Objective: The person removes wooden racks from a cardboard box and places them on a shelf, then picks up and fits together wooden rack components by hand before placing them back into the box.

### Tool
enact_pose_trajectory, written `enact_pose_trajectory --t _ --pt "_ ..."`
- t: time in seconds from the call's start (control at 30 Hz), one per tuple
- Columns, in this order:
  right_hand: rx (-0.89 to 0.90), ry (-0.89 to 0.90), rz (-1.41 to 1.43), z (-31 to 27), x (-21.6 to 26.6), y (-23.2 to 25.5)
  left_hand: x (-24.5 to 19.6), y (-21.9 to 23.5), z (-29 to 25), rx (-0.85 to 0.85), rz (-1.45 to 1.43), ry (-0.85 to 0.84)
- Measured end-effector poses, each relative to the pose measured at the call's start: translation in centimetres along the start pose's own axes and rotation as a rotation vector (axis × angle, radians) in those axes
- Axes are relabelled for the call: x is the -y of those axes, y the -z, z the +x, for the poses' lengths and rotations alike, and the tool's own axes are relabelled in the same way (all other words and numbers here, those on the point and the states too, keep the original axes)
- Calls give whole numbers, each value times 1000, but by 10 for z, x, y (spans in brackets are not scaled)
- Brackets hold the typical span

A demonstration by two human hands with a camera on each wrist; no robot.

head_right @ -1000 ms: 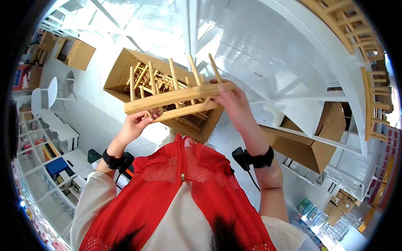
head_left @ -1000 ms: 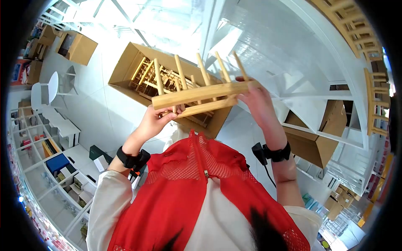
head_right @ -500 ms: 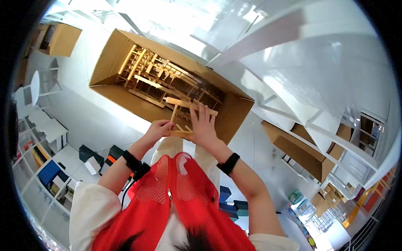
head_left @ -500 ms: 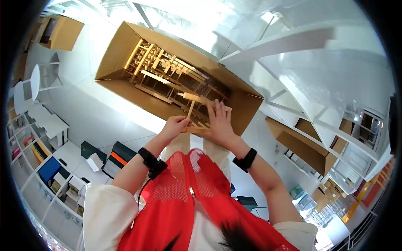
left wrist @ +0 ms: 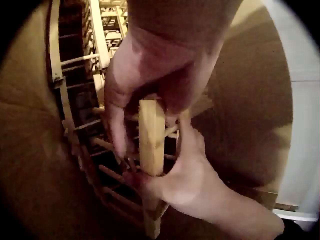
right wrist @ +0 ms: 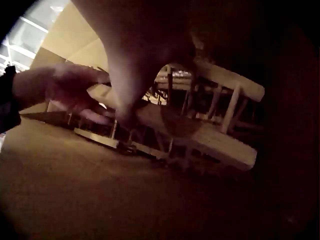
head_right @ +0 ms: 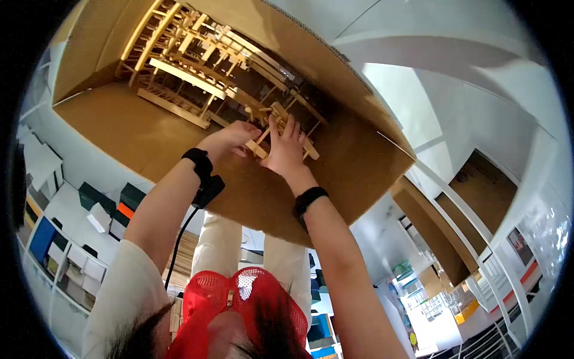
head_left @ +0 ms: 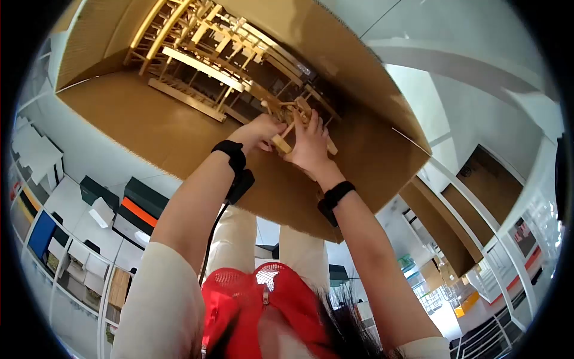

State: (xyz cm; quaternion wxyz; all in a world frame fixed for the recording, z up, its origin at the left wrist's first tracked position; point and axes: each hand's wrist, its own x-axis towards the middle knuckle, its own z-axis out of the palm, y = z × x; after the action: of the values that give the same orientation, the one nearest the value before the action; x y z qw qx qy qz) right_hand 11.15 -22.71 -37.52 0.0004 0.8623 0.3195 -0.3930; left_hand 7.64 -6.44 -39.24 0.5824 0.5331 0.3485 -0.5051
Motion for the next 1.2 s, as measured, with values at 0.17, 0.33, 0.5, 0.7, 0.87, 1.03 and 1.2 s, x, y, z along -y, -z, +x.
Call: enact_pose_trajectory --t 0.17,0.33,0.5,0.7,0.87,1.03,1.2 --pt "217 -122 -167 26 -14 -65 33 39 23 -412 -197 -40" --pt "330 -70 -183 27 -20 -111 44 77 26 -529 36 -74" --pt "336 -64 -103 30 -28 -114 42 68 42 -501 1490 -397" --pt "329 -240 -124 31 -21 -116 53 79 72 -144 2048 99" --pt "366 -301 -44 35 -26 -116 70 87 78 -151 2117 67" --pt "573 -265 184 42 -33 -81 32 67 52 -33 1592 73" --pt "406 -252 409 15 -62 -64 19 84 35 -202 985 -179"
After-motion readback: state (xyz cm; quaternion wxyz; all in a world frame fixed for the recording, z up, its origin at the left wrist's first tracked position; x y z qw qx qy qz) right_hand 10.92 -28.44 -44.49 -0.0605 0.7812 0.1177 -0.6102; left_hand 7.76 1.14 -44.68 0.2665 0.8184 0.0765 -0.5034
